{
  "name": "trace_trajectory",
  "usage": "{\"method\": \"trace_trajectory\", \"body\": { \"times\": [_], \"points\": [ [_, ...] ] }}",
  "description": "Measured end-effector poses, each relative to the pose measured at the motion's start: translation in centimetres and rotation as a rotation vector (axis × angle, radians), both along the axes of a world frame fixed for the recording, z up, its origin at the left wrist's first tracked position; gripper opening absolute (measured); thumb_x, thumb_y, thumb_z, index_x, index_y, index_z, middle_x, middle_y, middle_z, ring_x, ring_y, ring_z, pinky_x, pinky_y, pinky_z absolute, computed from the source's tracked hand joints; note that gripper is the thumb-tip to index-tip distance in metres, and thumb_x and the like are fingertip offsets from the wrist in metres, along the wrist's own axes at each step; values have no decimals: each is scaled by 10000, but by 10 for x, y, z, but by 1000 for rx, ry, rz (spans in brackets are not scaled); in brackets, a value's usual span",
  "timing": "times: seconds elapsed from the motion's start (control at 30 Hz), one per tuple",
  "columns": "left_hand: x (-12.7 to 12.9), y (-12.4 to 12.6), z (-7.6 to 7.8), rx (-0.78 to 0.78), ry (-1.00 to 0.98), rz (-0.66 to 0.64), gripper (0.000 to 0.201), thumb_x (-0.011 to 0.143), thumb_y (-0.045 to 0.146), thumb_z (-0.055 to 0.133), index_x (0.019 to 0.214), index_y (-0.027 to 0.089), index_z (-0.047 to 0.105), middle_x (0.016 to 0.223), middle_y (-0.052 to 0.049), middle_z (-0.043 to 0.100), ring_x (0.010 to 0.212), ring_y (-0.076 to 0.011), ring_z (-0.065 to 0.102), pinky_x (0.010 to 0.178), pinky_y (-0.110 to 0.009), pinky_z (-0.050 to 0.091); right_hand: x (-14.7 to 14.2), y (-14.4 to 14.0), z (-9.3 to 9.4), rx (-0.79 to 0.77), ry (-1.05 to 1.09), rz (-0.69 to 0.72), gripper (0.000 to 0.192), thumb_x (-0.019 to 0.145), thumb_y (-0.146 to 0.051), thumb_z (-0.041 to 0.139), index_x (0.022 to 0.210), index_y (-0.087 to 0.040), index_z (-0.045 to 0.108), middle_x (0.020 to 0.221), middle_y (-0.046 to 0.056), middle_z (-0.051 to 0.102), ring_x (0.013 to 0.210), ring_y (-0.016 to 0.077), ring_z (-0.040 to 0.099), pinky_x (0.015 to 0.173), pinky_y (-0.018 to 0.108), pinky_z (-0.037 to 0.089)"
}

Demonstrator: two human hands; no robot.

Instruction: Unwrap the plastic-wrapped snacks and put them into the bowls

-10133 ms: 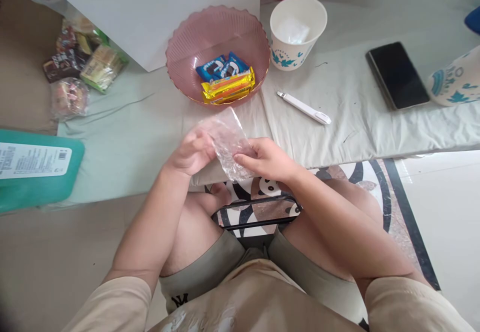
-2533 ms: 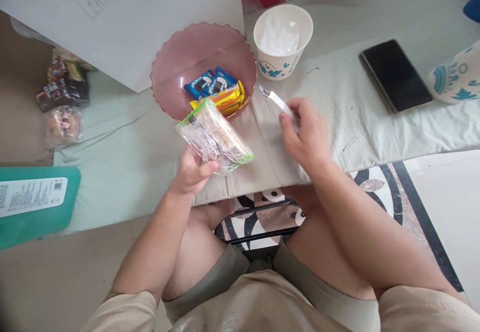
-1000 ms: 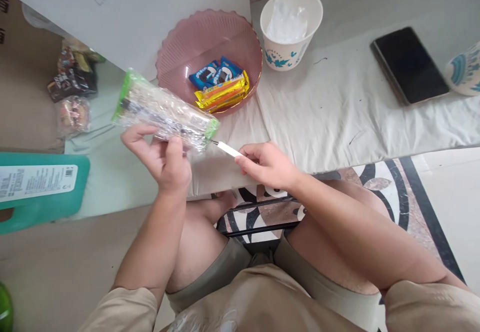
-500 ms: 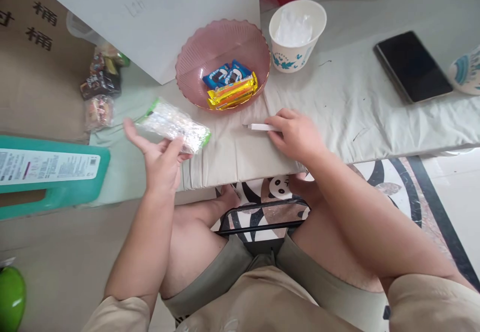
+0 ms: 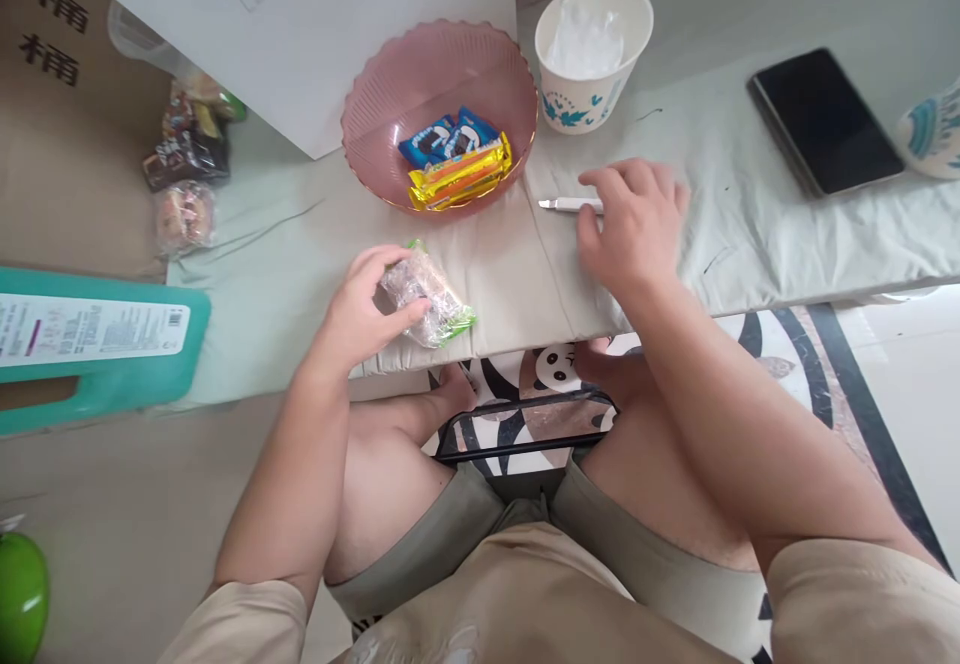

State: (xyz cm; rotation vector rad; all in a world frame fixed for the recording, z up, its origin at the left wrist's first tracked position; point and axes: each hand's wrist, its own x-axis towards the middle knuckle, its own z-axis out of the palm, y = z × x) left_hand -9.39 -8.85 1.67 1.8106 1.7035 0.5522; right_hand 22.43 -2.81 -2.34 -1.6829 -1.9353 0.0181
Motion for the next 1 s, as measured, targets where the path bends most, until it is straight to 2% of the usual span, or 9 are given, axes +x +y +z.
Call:
{"method": "trace_trajectory", "body": {
  "times": [0.07, 0.13, 0.23, 0.33, 0.43, 0.5, 0.67, 0.9, 1.0],
  "points": [
    [5, 1, 4, -27, 73, 10, 451, 804, 337, 729, 1242, 237, 687, 1417, -90, 612, 1321, -277, 599, 1125, -407, 495, -16, -9, 5, -16, 66, 139, 284, 930, -258, 511, 1127, -201, 707, 1101, 157, 721, 1047, 338, 640, 921, 501, 464],
    [10, 1, 5, -31, 100, 64, 373, 818, 291, 703, 1187, 239, 711, 1328, -72, 662, 1177, -240, 656, 1012, -362, 533, -35, -22, 8, -67, 128, 367, 277, 941, -272, 498, 1125, -194, 689, 1059, 140, 724, 1016, 311, 660, 903, 466, 491],
    [17, 0, 4, -40, 70, 150, 225, 863, 281, 634, 1067, 223, 710, 1032, -29, 732, 850, -176, 656, 797, -310, 518, -59, -39, 8, -95, 175, 653, 363, 901, -271, 506, 1214, -181, 666, 1165, 134, 735, 1041, 294, 672, 877, 440, 483],
    [18, 1, 2, -57, -69, 206, 161, 899, 326, 580, 961, 212, 677, 800, 16, 674, 672, -142, 581, 669, -288, 462, -67, -47, 4, -119, 170, 767, 486, 831, -209, 500, 1293, -177, 648, 1207, 119, 734, 1063, 286, 664, 874, 429, 449],
    [15, 5, 0, -17, -147, 254, 87, 859, 266, 582, 841, 203, 640, 718, 32, 628, 645, -130, 561, 645, -275, 441, -63, -46, 0, -139, 147, 753, 475, 822, -160, 487, 1253, -184, 685, 1028, 101, 727, 980, 275, 633, 834, 415, 418],
    [12, 8, -1, 20, -160, 301, 31, 807, 198, 588, 800, 202, 618, 731, 23, 649, 674, -133, 586, 654, -267, 451, -58, -42, 0, -119, 149, 748, 387, 841, -146, 490, 1136, -211, 732, 917, 80, 701, 914, 262, 605, 803, 408, 392],
    [2, 15, -3, 45, -295, 389, 320, 686, 69, 585, 962, 230, 583, 811, 25, 700, 689, -136, 629, 623, -246, 468, -34, -31, 8, -70, 174, 729, 230, 830, -100, 529, 813, -231, 717, 852, 55, 676, 870, 233, 588, 798, 410, 398],
    [-15, 19, -6, -182, -248, 504, 301, 678, 48, 592, 905, 237, 533, 651, 55, 591, 532, -131, 560, 533, -247, 429, 2, -14, 8, -68, 96, 371, 207, 814, -135, 593, 757, -257, 749, 927, 83, 709, 969, 307, 648, 866, 496, 485],
    [-21, 17, -9, -168, -158, 454, 369, 682, 59, 616, 999, 241, 569, 762, 27, 651, 592, -138, 596, 558, -257, 459, 6, -14, 7, -81, 46, 241, 255, 830, -111, 578, 749, -279, 753, 991, 83, 733, 1043, 350, 658, 864, 525, 494]
  ]
}}
